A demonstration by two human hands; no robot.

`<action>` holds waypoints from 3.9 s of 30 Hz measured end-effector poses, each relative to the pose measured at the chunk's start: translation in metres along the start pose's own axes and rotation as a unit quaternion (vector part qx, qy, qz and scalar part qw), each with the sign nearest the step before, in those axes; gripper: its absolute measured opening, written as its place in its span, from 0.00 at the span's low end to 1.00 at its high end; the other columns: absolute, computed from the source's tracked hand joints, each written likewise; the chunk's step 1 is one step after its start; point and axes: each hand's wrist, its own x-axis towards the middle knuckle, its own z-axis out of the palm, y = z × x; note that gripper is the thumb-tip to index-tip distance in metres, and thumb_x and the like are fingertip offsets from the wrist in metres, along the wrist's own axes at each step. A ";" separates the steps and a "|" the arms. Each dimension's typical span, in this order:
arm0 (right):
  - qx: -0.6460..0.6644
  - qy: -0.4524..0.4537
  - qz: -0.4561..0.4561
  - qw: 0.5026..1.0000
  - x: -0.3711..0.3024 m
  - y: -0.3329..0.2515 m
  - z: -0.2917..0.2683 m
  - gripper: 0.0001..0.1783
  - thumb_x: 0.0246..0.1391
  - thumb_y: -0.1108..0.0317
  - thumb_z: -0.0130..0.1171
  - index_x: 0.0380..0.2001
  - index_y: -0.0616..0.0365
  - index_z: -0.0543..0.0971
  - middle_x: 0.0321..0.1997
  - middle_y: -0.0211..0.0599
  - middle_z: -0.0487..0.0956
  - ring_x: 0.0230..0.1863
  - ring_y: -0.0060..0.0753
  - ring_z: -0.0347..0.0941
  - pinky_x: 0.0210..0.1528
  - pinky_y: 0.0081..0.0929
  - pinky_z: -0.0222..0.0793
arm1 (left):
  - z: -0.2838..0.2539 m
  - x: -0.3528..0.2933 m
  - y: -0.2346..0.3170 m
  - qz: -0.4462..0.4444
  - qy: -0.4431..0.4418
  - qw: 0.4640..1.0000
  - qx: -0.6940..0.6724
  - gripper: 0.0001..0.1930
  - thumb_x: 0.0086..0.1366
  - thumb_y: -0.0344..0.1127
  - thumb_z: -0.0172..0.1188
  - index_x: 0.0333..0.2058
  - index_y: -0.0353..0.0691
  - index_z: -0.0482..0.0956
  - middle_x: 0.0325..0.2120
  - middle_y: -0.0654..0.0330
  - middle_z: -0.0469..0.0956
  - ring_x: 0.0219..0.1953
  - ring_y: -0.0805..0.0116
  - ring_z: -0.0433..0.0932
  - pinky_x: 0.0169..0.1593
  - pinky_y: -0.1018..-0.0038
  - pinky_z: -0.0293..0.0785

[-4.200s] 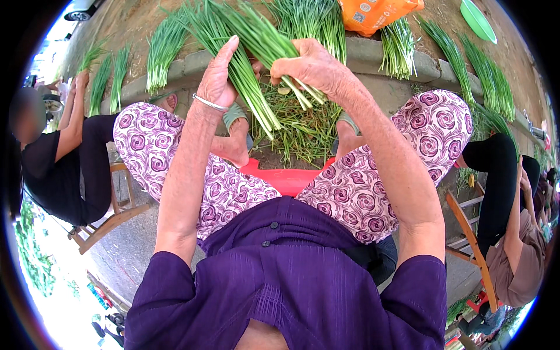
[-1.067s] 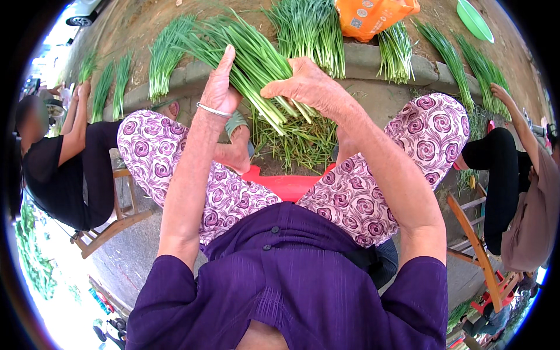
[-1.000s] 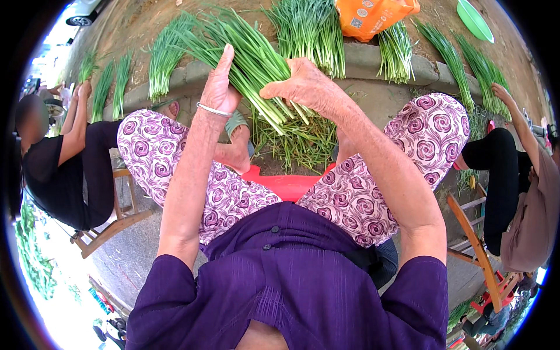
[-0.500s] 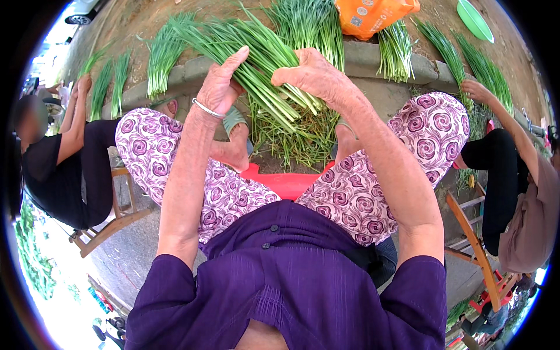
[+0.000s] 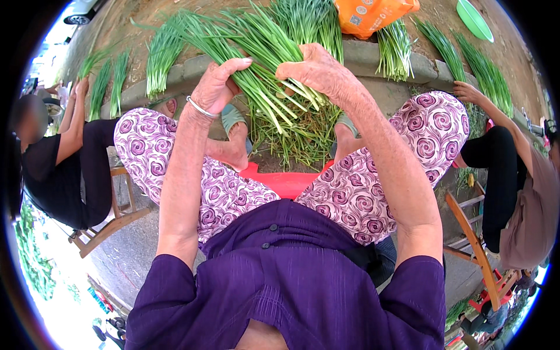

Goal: The person bundles green onions by hand while sitting on a stool, aligning the stalks and removing loose leaves to form neat piles.

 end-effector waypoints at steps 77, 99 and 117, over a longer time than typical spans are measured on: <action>-0.076 -0.029 -0.053 0.995 0.007 0.009 0.022 0.18 0.38 0.64 0.61 0.33 0.65 0.77 0.25 0.32 0.76 0.25 0.22 0.69 0.29 0.22 0.67 | 0.006 0.020 -0.023 -0.005 0.220 0.967 -0.130 0.18 0.66 0.40 0.52 0.47 0.32 0.70 0.42 0.55 0.76 0.42 0.61 0.76 0.46 0.62 0.74; -0.089 -0.004 -0.095 0.992 0.003 0.005 0.034 0.18 0.37 0.64 0.60 0.31 0.66 0.74 0.21 0.33 0.73 0.23 0.25 0.67 0.29 0.26 0.65 | 0.012 0.029 -0.027 0.001 0.230 0.947 -0.224 0.22 0.71 0.46 0.40 0.52 0.32 0.65 0.49 0.52 0.71 0.51 0.57 0.71 0.56 0.56 0.66; -0.049 -0.067 0.044 0.996 -0.001 0.005 0.038 0.18 0.37 0.64 0.65 0.32 0.63 0.78 0.24 0.31 0.77 0.24 0.22 0.71 0.28 0.23 0.69 | 0.006 0.028 -0.010 0.030 0.197 0.914 -0.355 0.23 0.72 0.46 0.30 0.51 0.34 0.66 0.49 0.52 0.71 0.51 0.57 0.70 0.58 0.56 0.64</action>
